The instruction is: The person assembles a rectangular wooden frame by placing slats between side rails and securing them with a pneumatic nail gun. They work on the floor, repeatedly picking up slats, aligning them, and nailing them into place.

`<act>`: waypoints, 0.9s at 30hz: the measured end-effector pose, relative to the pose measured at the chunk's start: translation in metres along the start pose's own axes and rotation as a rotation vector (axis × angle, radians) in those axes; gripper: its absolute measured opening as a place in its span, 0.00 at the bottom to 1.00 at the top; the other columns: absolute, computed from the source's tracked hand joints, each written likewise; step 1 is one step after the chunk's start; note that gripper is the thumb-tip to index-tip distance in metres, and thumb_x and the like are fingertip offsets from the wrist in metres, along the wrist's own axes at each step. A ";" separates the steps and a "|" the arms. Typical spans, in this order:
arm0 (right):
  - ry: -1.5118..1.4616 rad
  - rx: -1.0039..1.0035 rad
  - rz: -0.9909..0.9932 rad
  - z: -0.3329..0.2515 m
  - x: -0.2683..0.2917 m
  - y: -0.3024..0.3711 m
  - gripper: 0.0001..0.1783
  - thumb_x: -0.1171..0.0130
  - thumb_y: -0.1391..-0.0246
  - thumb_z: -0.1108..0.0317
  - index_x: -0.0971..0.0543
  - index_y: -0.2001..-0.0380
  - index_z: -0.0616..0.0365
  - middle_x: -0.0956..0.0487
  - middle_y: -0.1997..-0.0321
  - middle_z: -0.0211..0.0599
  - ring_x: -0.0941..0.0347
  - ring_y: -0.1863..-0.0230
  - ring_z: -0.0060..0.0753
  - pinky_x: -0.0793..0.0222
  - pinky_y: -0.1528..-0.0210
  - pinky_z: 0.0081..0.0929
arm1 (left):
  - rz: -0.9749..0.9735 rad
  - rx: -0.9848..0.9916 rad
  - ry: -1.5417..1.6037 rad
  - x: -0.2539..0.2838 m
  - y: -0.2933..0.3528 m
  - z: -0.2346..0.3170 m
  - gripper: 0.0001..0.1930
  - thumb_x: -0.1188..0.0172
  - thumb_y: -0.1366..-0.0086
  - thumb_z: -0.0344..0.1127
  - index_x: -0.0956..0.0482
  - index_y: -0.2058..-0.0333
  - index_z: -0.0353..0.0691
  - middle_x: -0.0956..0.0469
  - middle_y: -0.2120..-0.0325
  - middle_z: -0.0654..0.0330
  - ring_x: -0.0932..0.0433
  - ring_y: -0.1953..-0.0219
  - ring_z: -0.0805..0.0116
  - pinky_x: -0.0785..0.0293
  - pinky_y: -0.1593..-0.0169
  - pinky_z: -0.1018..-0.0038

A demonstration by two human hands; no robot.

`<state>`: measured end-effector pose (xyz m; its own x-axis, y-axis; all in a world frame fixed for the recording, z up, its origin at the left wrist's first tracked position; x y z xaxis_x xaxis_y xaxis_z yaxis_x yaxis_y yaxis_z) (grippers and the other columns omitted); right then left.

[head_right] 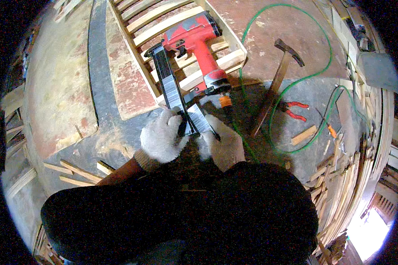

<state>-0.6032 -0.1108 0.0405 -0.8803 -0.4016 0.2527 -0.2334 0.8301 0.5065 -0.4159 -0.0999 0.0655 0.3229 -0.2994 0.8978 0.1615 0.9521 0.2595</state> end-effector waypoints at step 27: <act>0.199 0.304 0.075 -0.040 -0.019 -0.053 0.17 0.47 0.36 0.67 0.19 0.50 0.65 0.17 0.59 0.57 0.18 0.57 0.54 0.24 0.53 0.42 | -0.031 -0.037 0.046 0.002 -0.003 -0.001 0.24 0.30 0.46 0.44 0.24 0.55 0.37 0.25 0.56 0.51 0.19 0.60 0.47 0.19 0.59 0.54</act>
<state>-0.5577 -0.1623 0.0419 -0.8089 -0.3779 0.4504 -0.3098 0.9251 0.2196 -0.4146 -0.1032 0.0658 0.3600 -0.3317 0.8720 0.2063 0.9398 0.2723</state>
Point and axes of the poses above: each hand's wrist, its own y-axis away from the middle knuckle, its own x-axis out of the back of the hand, z = x × y, the point moved 5 cm from there along -y, towards the middle knuckle
